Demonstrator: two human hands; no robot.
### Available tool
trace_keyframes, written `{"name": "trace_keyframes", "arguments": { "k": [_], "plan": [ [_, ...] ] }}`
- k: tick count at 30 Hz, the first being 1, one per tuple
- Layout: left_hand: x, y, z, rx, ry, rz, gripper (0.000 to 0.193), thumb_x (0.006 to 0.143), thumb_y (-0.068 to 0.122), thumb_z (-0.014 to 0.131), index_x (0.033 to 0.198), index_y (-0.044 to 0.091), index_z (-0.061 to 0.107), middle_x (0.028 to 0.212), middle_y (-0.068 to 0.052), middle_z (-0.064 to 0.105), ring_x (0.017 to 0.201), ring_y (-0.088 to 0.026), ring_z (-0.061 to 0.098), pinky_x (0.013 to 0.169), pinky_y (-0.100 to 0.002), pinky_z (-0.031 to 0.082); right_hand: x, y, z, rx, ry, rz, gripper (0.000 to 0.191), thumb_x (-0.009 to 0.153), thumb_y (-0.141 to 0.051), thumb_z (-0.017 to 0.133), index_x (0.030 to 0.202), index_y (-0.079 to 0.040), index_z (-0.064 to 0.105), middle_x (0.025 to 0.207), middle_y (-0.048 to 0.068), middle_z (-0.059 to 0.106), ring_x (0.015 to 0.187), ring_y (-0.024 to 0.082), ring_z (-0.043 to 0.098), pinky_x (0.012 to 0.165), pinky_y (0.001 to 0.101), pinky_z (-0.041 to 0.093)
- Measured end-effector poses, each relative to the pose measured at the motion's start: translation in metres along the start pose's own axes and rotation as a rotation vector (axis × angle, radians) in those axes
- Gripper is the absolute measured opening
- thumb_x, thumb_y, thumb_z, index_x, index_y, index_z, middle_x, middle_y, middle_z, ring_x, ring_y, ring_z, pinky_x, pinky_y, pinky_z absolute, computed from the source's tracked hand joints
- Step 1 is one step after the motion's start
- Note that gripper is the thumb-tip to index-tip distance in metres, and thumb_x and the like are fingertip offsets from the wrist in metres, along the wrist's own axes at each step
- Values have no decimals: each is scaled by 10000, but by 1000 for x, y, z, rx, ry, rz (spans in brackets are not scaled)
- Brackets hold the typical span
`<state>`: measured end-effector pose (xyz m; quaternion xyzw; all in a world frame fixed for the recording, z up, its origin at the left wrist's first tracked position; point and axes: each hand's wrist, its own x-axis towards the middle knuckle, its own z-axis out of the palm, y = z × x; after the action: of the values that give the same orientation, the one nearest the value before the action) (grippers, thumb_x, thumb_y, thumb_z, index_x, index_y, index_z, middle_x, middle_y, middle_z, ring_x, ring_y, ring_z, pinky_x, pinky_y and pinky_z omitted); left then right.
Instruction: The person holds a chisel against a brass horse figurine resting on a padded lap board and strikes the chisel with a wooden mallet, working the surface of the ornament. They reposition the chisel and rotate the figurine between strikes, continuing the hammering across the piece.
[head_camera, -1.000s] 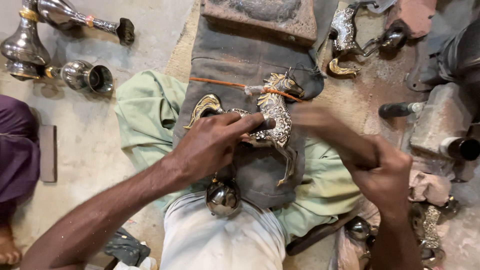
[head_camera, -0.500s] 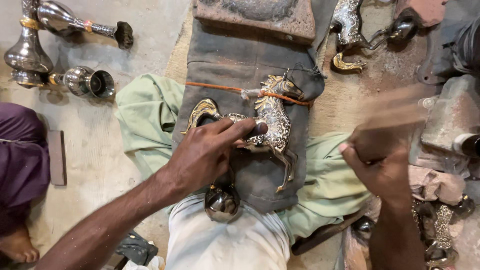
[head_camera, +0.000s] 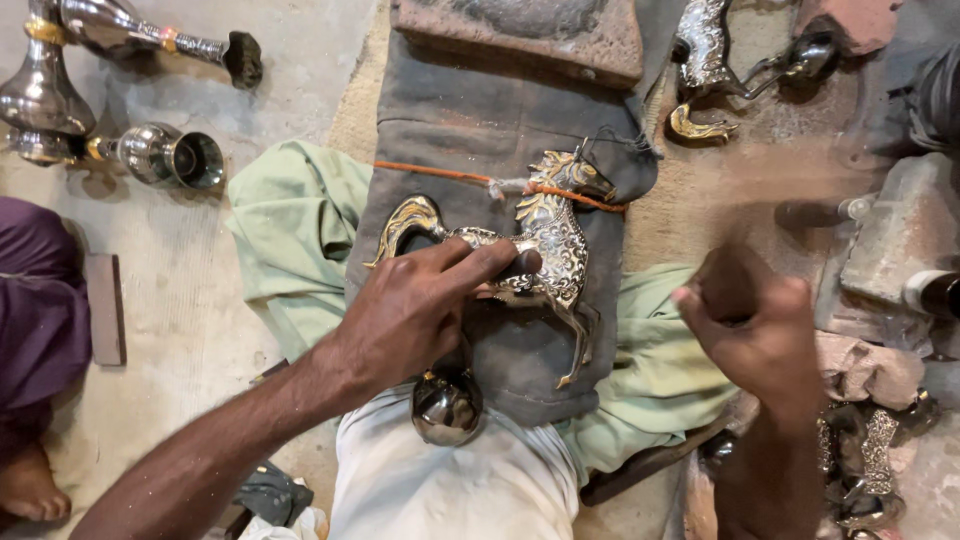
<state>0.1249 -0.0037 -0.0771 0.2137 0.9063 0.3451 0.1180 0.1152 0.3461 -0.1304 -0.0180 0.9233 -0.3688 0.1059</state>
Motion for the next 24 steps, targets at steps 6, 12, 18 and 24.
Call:
{"name": "trace_keyframes", "arguments": {
  "k": [6, 12, 18, 24],
  "plan": [
    [0, -3, 1, 0, 8, 7, 786, 715, -99, 635, 1437, 177, 494, 994, -136, 623, 844, -389, 668, 670, -499, 543, 6, -2, -2, 489, 81, -272, 170, 874, -121, 769, 959, -112, 621, 789, 7, 648, 684, 97, 636, 596, 246, 536],
    [-3, -6, -1, -8, 1, 18, 786, 699, -93, 641, 1424, 172, 496, 991, -131, 616, 835, -381, 667, 664, -491, 545, 13, -13, -5, 480, 94, -313, 234, 820, -130, 740, 967, -59, 573, 865, 54, 633, 752, 137, 642, 641, 289, 571],
    [-4, -9, -2, -40, -6, 10, 772, 700, -89, 649, 1410, 178, 508, 994, -120, 623, 845, -366, 673, 665, -483, 549, 17, -15, -5, 512, -1, -279, 178, 924, -142, 782, 1030, -104, 643, 824, 66, 653, 725, 138, 647, 684, 288, 569],
    [-5, -12, -3, -65, 24, 34, 768, 709, -86, 644, 1417, 177, 508, 1005, -121, 625, 865, -365, 675, 689, -477, 556, 19, -4, -12, -21, 88, -384, 230, 848, -112, 788, 1042, -50, 682, 829, 63, 688, 700, 159, 681, 620, 313, 523]
  ]
}}
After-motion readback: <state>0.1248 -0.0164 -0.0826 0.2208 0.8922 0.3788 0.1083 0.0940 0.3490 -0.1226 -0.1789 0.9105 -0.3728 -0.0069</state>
